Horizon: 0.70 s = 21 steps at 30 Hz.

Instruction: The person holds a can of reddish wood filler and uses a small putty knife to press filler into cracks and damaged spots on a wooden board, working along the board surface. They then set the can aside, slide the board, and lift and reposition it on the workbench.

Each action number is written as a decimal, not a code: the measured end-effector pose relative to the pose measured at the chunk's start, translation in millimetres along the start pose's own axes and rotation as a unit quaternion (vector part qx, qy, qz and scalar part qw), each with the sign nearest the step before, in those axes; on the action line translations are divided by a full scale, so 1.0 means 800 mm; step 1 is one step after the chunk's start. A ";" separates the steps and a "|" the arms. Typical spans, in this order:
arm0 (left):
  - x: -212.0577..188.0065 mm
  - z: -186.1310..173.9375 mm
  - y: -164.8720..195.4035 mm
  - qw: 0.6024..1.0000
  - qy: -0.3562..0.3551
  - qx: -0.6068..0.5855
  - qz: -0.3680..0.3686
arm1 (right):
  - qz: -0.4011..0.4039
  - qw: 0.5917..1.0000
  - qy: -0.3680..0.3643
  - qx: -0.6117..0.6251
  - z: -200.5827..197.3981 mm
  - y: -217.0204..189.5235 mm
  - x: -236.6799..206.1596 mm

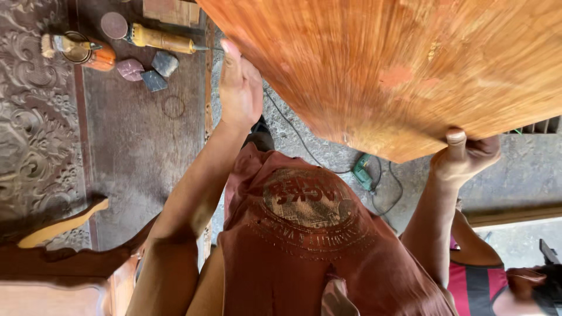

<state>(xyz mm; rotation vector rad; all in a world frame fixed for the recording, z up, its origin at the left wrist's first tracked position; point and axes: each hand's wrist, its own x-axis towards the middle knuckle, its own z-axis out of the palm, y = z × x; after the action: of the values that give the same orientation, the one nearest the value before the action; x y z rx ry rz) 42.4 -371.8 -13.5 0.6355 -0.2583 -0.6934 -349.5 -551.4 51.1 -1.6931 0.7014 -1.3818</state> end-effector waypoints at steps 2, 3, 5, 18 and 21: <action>0.011 0.005 0.016 0.997 0.048 0.049 0.022 | -0.008 1.000 -0.021 -0.011 0.012 0.002 0.022; 0.016 0.005 0.024 0.998 0.045 0.030 0.015 | -0.007 0.999 -0.029 -0.032 0.018 0.003 0.032; 0.039 0.002 0.037 1.000 0.029 -0.004 0.007 | -0.005 0.996 -0.037 -0.084 0.030 0.008 0.052; 0.170 -0.076 0.072 0.988 -0.092 -0.025 0.118 | 0.059 0.981 -0.178 -0.057 0.141 0.178 0.096; 0.185 -0.095 0.043 0.980 -0.143 -0.062 0.125 | 0.110 0.962 -0.208 -0.142 0.169 0.244 0.122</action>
<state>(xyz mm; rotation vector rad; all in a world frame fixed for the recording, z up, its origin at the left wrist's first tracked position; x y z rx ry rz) 202.9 -415.5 -49.4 0.3740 -0.5470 -0.5514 -180.4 -697.9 -74.5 -1.9771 0.8396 -0.7611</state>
